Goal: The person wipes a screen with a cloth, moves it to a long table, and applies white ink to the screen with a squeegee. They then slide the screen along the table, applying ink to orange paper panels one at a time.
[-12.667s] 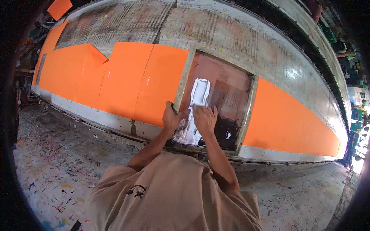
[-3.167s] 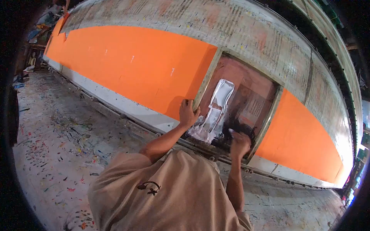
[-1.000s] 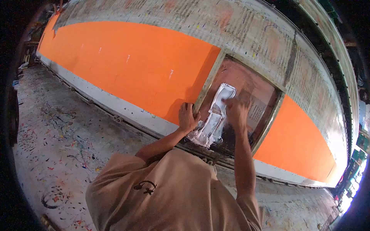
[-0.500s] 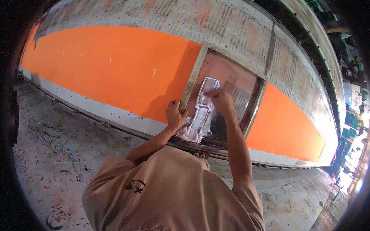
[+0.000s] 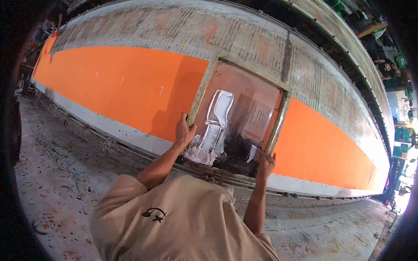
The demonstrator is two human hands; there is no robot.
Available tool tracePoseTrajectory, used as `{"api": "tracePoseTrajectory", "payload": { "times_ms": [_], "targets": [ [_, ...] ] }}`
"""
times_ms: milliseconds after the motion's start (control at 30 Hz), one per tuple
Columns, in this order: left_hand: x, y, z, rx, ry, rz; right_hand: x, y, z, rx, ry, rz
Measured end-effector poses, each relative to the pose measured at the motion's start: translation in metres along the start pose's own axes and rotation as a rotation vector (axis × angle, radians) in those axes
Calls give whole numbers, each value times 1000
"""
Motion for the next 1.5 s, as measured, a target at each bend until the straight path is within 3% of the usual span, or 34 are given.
{"api": "tracePoseTrajectory", "payload": {
  "times_ms": [33,67,133,200,300,333,367,433,467,600,733,767,800,867,900,1000,1100,1133,1200,1267,1300,1367,1433,1500],
  "targets": [
    [-6,0,17,-1,7,10,-15,6,-44,-176,51,208],
    [-12,-1,38,-40,25,43,-27,22,-79,4,59,145],
    [-43,-7,88,-82,9,72,-3,59,-142,-32,-444,-192],
    [-55,-12,160,-87,116,106,5,109,-213,-56,-447,-247],
    [-71,-40,230,-87,249,25,21,127,-257,-12,-66,-33],
    [-74,-54,235,-85,261,26,41,128,-261,-118,-975,-189],
    [-81,-68,240,-91,239,65,41,126,-267,-112,-971,-186],
    [-80,-80,244,-96,225,90,-10,109,-318,-276,-111,192],
    [-78,-82,241,-132,334,157,2,88,-300,-114,59,26],
    [-99,-84,230,-144,566,212,2,64,-282,-95,16,-25],
    [-90,-82,233,-113,557,182,0,73,-267,-135,-180,94],
    [-91,-84,234,-116,533,197,16,66,-248,-153,-567,-71],
    [-89,-84,234,-101,514,194,33,55,-218,-173,-955,-237],
    [-90,-81,234,-109,418,239,59,31,-136,-100,-1180,-645],
    [-88,-79,237,-94,392,240,62,40,-90,60,-1221,-635],
    [-87,-79,233,-48,460,159,115,84,34,271,-1308,-701],
    [-88,-79,231,-88,405,211,146,154,104,362,-1182,-799],
    [-87,-81,231,-85,396,207,139,154,108,361,-1193,-797],
    [-86,-79,229,-106,375,197,129,140,111,158,-1268,-948],
    [-86,-77,229,-99,362,174,89,111,92,184,-1288,-957],
    [-84,-78,228,-85,367,151,89,88,82,226,-1157,-952],
    [-83,-77,229,-58,349,114,85,71,70,220,-1215,-935],
    [-83,-78,228,-35,374,76,86,71,71,437,-1348,-802],
    [-81,-81,228,-26,329,54,104,116,72,544,-1123,-541]
  ]
}}
Point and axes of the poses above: each hand's wrist, its own y-axis towards the middle knuckle, its own z-axis out of the palm, x = y × z, the point moved 10 cm from there along y, towards the middle knuckle, and after that the axes turned 6 degrees about z, right-handed, at the moved point
